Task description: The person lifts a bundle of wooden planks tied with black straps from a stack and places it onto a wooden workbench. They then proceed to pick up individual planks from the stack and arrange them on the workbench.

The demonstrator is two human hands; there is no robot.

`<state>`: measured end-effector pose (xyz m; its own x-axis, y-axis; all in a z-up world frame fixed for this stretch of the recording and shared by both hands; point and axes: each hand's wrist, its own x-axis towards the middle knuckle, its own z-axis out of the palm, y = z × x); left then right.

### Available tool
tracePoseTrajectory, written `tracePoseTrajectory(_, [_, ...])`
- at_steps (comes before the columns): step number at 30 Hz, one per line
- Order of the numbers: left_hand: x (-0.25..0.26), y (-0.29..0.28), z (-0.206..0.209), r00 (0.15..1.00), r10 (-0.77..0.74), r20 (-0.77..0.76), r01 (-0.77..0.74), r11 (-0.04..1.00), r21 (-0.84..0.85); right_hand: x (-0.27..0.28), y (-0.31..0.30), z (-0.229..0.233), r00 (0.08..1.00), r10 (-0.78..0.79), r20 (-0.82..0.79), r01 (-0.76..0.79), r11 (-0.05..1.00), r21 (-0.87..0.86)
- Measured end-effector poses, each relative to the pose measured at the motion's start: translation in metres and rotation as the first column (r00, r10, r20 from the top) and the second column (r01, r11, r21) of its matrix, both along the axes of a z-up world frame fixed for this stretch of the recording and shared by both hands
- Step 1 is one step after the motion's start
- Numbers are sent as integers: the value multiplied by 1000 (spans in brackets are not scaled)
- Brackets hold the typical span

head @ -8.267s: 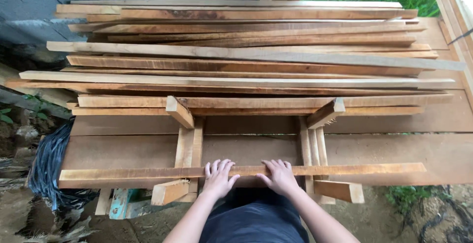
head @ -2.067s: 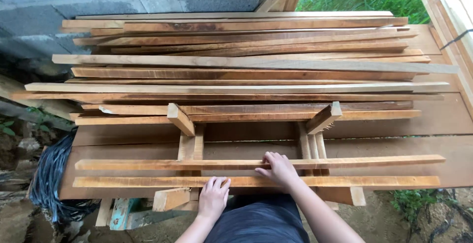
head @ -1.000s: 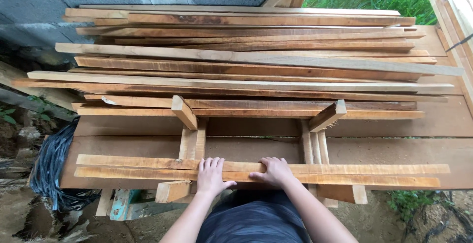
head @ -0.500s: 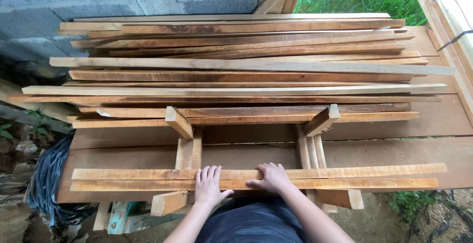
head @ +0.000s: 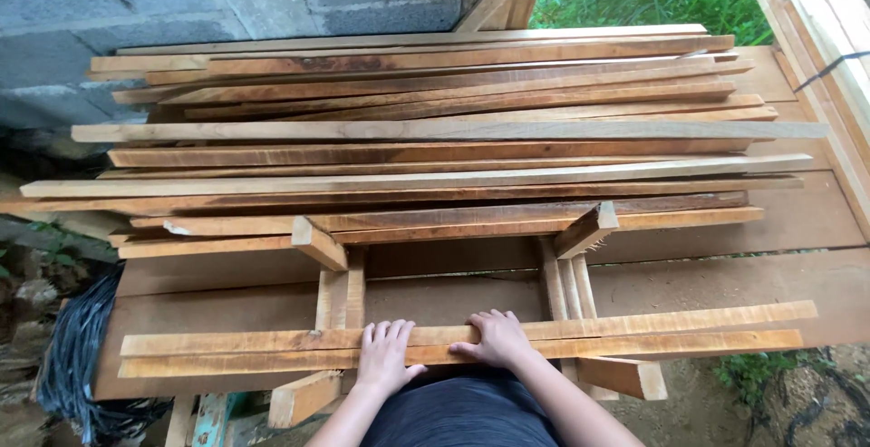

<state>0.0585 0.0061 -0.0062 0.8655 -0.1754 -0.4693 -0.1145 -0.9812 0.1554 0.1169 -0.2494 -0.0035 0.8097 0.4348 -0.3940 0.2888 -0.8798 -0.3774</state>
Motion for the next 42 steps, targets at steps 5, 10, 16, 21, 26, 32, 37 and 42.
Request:
tracePoseTrajectory(5, [1,-2,2,1000,-19,-1,19,1000,12,5,1,3,996,-4,-84,2,1000,-32])
tracePoseTrajectory(10, [2,-2,3,1000,-16,0,16,1000,11,6,1,1,996,10,-86,-13,999,-39])
tracePoseTrajectory(16, [8,-9,8,998,22,-54,-22,1000,8,3,5,-7,996,1,-91,-5,999,-51])
tracePoseTrajectory(21, [9,-9,-4,991,123,55,-120,991,-51,-2,6,-4,1000,-8,-17,7,999,-38])
tracePoseTrajectory(26, [24,-15,1,973,220,-76,-220,975,3,4,7,-7,996,-6,-84,6,1000,1])
tracePoseTrajectory(32, [83,-29,32,952,290,-93,-303,937,-175,46,8,17,990,-144,14,137,967,213])
tracePoseTrajectory(37, [148,-29,-26,863,326,386,-170,906,-387,108,7,-1,831,-340,441,193,919,344])
tracePoseTrajectory(42, [189,-16,21,911,256,322,-202,961,-191,147,10,33,732,-308,608,264,950,164])
